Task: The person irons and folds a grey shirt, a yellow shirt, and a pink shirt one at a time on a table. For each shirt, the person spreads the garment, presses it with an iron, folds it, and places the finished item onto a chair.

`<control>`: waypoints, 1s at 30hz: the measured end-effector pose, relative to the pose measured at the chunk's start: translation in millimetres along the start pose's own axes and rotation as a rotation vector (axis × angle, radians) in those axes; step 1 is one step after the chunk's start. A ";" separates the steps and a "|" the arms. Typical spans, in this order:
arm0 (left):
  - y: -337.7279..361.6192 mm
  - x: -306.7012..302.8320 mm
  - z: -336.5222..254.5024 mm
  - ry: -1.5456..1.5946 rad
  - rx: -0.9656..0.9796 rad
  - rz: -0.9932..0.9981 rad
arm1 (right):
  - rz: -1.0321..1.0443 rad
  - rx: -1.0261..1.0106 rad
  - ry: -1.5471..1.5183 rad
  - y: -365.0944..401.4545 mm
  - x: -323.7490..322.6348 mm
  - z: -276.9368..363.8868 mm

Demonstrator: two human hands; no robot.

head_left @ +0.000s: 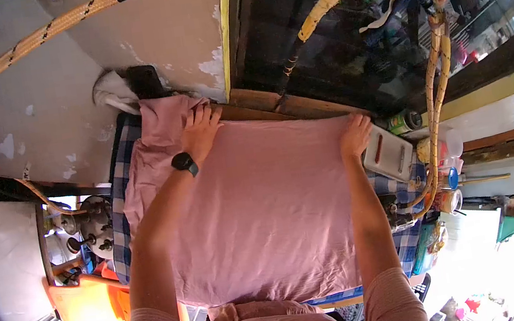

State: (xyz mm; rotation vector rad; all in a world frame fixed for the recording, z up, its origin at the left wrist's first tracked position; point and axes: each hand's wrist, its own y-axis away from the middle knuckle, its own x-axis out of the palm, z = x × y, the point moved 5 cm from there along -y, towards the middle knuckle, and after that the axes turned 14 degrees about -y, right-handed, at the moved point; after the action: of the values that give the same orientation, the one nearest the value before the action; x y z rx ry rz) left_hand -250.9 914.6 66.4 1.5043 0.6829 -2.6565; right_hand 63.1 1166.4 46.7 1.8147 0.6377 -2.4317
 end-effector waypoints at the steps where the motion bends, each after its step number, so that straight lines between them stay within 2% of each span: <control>1: 7.5 -2.9 0.1 -0.003 0.008 -0.001 | 0.001 0.008 -0.004 5.8 1.4 1.4; 3: 15.6 -32.0 -2.6 0.118 -0.045 -0.045 | -0.269 -0.153 0.100 27.9 -21.1 22.1; 5: 52.1 -50.2 -19.7 0.275 -0.020 0.045 | -0.229 -0.266 -0.005 82.7 -20.7 33.5; 6: 74.8 -63.8 -31.7 0.321 0.025 0.057 | -0.014 -0.100 -0.083 127.7 33.2 8.9; 7: 100.7 -77.8 -44.4 0.365 0.069 0.071 | 0.006 -0.443 0.047 182.0 -16.7 44.4; 8: 128.2 -93.4 -56.2 0.410 0.088 0.077 | 0.402 -0.430 0.143 228.2 -19.8 50.3; 10: 186.9 -126.2 -78.9 0.503 0.102 0.128 | 0.197 -0.755 -0.282 296.1 -65.8 50.0; 12: 239.3 -157.7 -96.9 0.553 0.094 0.168 | 0.809 0.192 -0.431 339.0 -63.0 -27.8; 14: 280.7 -183.9 -111.6 0.662 0.144 0.263 | -0.126 -0.057 -0.071 334.4 -137.0 -52.6; 16: 311.0 -204.0 -127.0 0.757 0.220 0.291 | -0.326 0.393 -0.106 340.9 -151.6 -117.7; 17: 323.0 -211.9 -136.0 0.851 0.290 0.325 | -0.329 0.394 -0.109 347.0 -159.5 -133.3; 19: 336.6 -220.9 -146.6 0.885 0.360 0.354 | -0.015 0.303 -0.011 354.7 -157.4 -151.3; 20: 342.9 -226.4 -151.9 0.925 0.432 0.388 | -0.014 0.303 -0.016 360.2 -156.3 -163.7; 22: 349.4 -234.6 -152.5 0.905 0.473 0.375 | 0.131 -0.012 -0.194 366.7 -142.6 -168.1; 23: 355.2 -233.1 -153.7 0.828 0.502 0.375 | 0.214 0.140 -0.364 371.9 -140.1 -177.8; 25: 366.3 -228.2 -157.4 0.747 0.534 0.368 | 0.193 0.222 -0.327 367.6 -162.9 -177.5; 27: 376.8 -224.4 -154.3 0.668 0.453 0.372 | 0.192 0.340 -0.287 374.7 -168.3 -187.7; 28: 383.3 -224.3 -153.2 0.665 0.459 0.369 | 0.188 0.345 -0.289 379.1 -170.0 -187.9; 30: 390.5 -227.3 -142.1 0.690 0.350 0.403 | 0.116 0.183 -0.323 383.8 -173.9 -176.8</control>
State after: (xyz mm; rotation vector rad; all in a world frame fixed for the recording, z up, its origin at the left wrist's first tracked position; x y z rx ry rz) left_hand 73.3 569.8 47.5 2.3720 -0.1168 -2.0027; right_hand 383.2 840.4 52.5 1.4115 0.2855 -2.6907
